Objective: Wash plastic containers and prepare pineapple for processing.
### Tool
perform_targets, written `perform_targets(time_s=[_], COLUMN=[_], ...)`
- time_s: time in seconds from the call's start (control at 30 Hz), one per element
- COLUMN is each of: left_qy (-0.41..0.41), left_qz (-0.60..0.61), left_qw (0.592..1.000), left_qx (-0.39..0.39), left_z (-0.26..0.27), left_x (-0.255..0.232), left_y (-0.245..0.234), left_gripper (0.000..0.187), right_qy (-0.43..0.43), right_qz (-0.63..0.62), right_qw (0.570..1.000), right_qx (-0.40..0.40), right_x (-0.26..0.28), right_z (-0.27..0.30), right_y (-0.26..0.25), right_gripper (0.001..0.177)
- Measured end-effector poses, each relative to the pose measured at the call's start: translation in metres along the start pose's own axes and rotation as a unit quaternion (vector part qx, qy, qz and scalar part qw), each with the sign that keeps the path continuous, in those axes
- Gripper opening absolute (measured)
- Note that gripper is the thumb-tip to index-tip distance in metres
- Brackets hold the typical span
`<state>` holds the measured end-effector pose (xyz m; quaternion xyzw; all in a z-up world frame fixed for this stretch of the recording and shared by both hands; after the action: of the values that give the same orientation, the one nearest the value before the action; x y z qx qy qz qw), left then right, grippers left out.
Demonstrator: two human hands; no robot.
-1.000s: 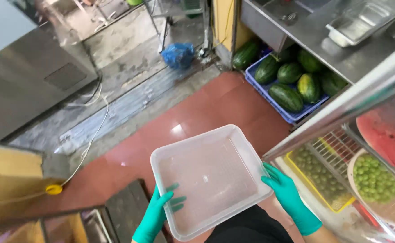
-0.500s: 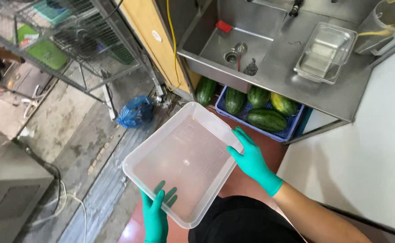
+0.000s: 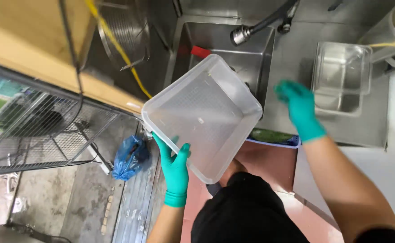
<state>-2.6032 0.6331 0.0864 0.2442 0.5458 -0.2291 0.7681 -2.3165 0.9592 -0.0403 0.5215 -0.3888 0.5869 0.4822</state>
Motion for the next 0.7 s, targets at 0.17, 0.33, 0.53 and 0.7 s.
perform_targets(time_s=[0.17, 0.33, 0.53, 0.7], left_qy=[-0.029, -0.052, -0.084, -0.066], left_qz=[-0.031, -0.051, 0.005, -0.082], left_qw=[0.998, 0.995, 0.994, 0.993], left_qx=[-0.04, -0.066, -0.068, -0.052], left_z=[-0.08, -0.131, -0.18, -0.21], left_x=[0.013, 0.011, 0.022, 0.026], left_y=[0.05, 0.075, 0.082, 0.08], left_gripper=[0.104, 0.104, 0.104, 0.104], right_qy=[0.161, 0.116, -0.049, 0.021], right_qz=[-0.177, -0.466, -0.19, -0.159], right_qw=[0.967, 0.873, 0.944, 0.964], right_qx=[-0.086, -0.085, -0.263, -0.21], right_x=[-0.075, -0.16, -0.161, -0.24], right_z=[-0.233, -0.36, -0.348, -0.256], right_y=[-0.013, -0.019, -0.017, 0.029], right_gripper=[0.027, 0.024, 0.016, 0.017])
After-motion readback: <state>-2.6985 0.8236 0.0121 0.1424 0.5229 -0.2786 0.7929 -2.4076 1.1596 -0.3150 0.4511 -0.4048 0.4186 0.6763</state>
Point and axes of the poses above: each hand's wrist, its own z-axis away from the middle knuckle, its own y-axis out of the palm, x = y × z, the point moved 4 cm from there along -z, towards the middle knuckle, and after that the axes turned 1 degree about -x, right-handed, at the moved point
